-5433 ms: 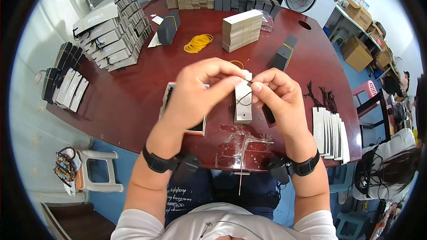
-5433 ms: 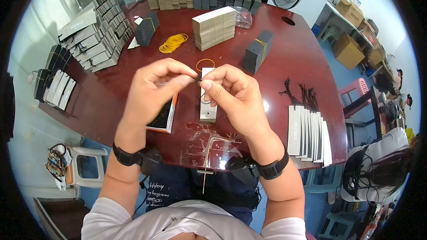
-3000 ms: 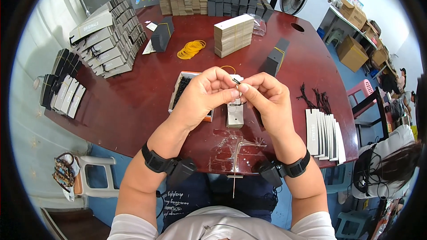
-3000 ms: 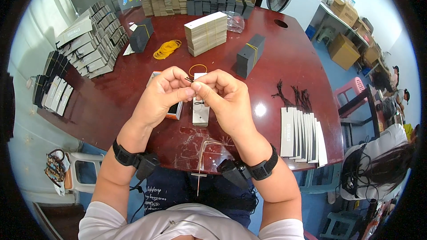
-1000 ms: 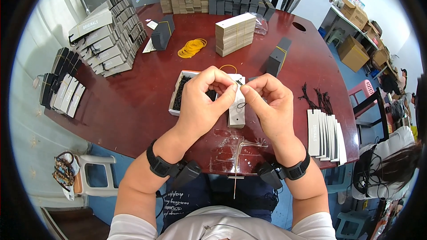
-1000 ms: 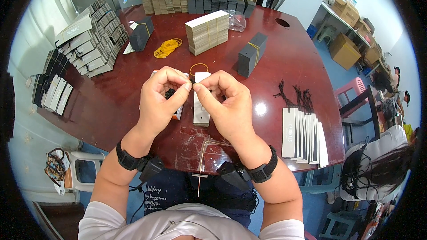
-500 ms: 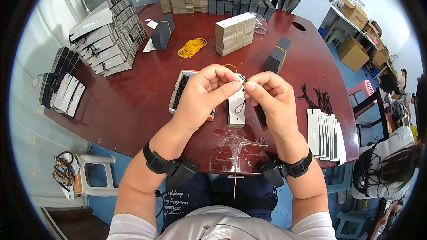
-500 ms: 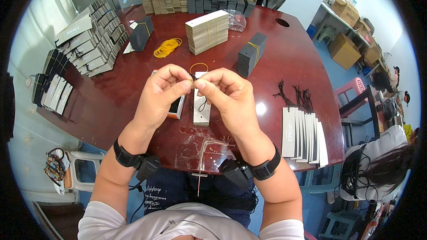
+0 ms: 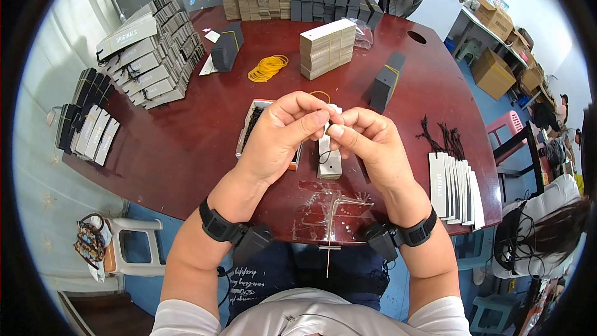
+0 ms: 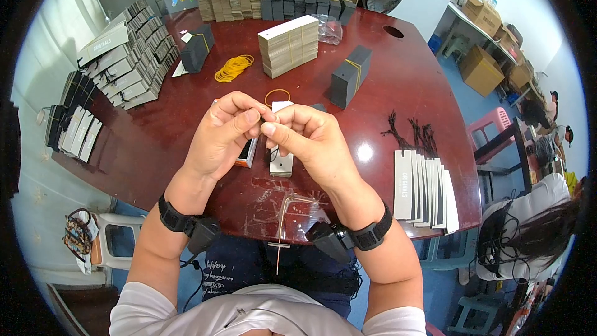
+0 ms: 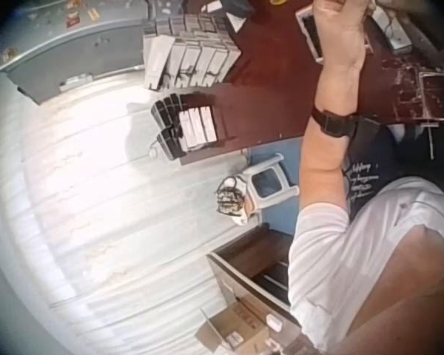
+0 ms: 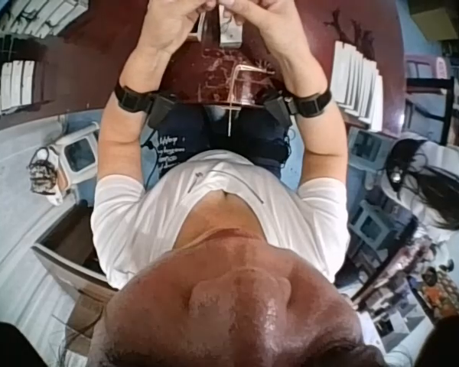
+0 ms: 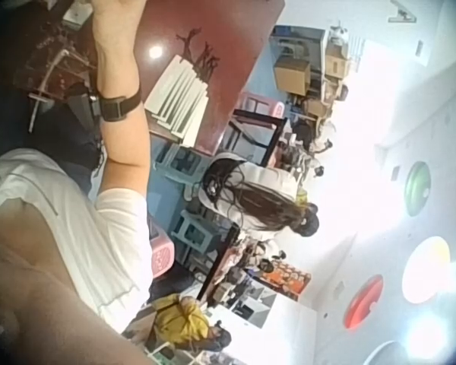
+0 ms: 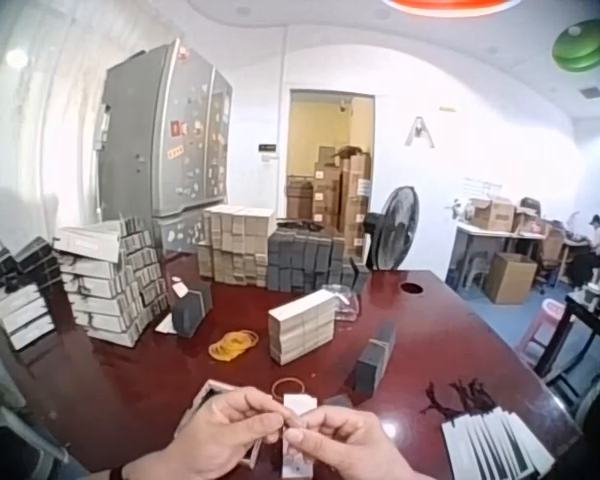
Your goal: Assembling small tags by threading black elastic strings through holes in white cards.
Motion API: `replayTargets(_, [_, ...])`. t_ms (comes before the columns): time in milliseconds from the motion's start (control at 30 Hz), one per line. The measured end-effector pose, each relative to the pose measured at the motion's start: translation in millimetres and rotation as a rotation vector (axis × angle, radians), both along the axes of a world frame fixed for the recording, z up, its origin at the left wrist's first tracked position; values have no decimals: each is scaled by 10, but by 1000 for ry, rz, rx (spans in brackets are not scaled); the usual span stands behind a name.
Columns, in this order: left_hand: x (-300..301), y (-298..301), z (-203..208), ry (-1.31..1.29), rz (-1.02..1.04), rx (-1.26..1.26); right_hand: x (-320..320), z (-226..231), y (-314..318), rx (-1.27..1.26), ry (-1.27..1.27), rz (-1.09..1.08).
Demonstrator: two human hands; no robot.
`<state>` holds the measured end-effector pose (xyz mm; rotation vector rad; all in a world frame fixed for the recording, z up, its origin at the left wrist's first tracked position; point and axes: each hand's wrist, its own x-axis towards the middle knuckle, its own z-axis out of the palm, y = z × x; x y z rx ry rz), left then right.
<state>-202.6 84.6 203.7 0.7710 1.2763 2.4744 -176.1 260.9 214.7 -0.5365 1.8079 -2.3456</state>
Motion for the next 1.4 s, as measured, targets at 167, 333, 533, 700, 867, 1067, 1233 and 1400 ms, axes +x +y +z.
replayTargets(167, [-25, -60, 12, -14, -6, -38, 8, 18, -7, 63, -1, -5])
replayTargets(333, [10, -69, 89, -83, 5, -203, -39, 81, 135, 165, 136, -164])
replayTargets(533, [77, 45, 24, -84, -155, -349, 1, 56, 84, 156, 166, -158])
replayTargets(700, [98, 39, 31, -79, -156, -346, -13, 38, 51, 281, 347, -236])
replayTargets(867, [49, -15, 69, -72, -16, -177, 0, 64, 27, 102, 262, -306])
replayTargets(1067, [21, -14, 53, -12, 25, -190, -35, 37, 67, 300, 427, -269])
replayTargets(1233, [19, 23, 21, 28, 80, -219, 10, 48, 15, 386, 485, -391])
replayTargets(1400, [42, 34, 14, 17, 132, -189, 39, 81, -21, 455, 591, -457])
